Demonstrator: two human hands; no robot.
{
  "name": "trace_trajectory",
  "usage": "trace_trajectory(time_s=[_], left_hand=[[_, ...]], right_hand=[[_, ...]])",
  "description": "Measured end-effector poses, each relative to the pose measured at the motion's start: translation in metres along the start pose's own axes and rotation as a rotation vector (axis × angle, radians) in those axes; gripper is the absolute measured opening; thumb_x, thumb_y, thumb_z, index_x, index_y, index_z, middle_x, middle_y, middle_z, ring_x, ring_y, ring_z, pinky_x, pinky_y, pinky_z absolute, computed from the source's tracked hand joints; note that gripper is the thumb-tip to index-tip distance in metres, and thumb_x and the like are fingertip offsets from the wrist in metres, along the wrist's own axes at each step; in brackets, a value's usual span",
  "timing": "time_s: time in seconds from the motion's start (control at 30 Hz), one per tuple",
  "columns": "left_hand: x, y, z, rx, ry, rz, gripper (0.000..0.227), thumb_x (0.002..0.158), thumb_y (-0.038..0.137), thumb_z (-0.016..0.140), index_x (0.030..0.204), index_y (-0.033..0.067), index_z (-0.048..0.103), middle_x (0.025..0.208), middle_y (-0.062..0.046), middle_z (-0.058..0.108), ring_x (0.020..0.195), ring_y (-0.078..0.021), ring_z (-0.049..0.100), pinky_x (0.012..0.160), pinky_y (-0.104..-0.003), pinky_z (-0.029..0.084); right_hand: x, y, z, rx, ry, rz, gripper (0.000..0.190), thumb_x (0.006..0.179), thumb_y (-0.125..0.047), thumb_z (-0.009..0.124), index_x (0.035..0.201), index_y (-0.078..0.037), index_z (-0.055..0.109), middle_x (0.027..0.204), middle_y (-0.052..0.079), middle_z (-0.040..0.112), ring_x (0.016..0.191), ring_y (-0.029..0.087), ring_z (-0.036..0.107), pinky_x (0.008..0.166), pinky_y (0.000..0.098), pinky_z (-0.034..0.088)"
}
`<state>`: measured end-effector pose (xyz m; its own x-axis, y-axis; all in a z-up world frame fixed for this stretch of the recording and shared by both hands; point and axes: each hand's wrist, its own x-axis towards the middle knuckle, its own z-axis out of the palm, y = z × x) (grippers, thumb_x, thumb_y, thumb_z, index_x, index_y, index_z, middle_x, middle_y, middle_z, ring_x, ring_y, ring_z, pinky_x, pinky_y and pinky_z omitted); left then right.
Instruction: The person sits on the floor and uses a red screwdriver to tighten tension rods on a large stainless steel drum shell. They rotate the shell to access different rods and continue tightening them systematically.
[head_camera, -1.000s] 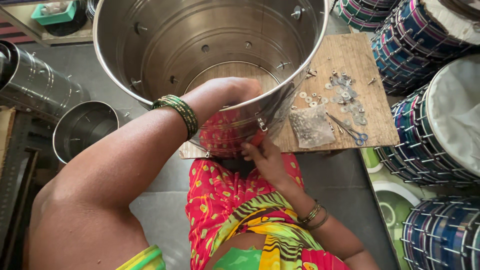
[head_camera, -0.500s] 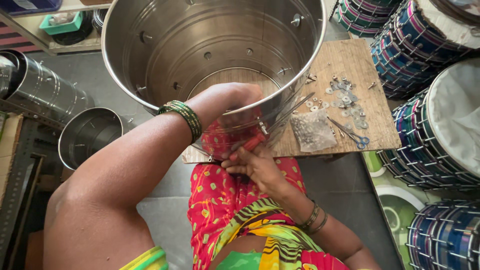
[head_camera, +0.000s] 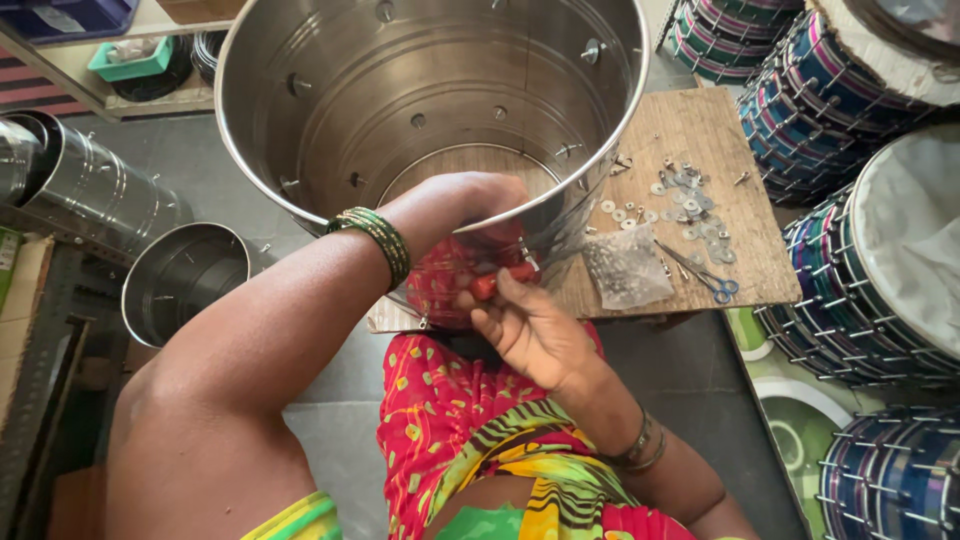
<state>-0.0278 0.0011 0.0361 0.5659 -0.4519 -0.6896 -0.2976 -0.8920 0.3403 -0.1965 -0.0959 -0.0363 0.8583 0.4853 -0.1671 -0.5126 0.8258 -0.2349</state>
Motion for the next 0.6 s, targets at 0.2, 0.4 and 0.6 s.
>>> trace_trajectory(time_s=[0.2,0.4,0.6], left_hand=[[0.003,0.0,-0.007,0.094,0.023,0.024,0.024,0.085,0.023,0.071,0.087,0.0001,0.077,0.077,-0.017,0.076,0.064,-0.0243,0.073,0.056,-0.038,0.059],[0.001,0.0,-0.011,0.125,0.043,0.05,0.025,0.086,0.025,0.07,0.09,0.0009,0.076,0.08,-0.016,0.075,0.067,-0.0237,0.073,0.059,-0.038,0.059],[0.003,0.002,-0.01,0.144,0.067,0.099,0.026,0.087,0.026,0.069,0.093,0.0017,0.075,0.083,-0.015,0.075,0.069,-0.023,0.072,0.061,-0.038,0.058]], right_hand=[[-0.013,0.01,0.001,-0.118,0.12,-0.159,0.028,0.093,0.001,0.063,0.121,0.001,0.063,0.115,0.011,0.073,0.108,0.024,0.072,0.085,0.0281,0.061],[0.011,0.026,-0.021,-0.667,0.365,-0.387,0.017,0.095,-0.012,0.07,0.106,0.001,0.066,0.087,0.011,0.075,0.071,0.022,0.073,0.06,0.0307,0.062],[0.007,-0.008,-0.021,-1.284,0.465,-0.453,0.03,0.097,-0.025,0.071,0.086,0.003,0.076,0.068,0.011,0.075,0.056,0.018,0.072,0.052,0.03,0.056]])
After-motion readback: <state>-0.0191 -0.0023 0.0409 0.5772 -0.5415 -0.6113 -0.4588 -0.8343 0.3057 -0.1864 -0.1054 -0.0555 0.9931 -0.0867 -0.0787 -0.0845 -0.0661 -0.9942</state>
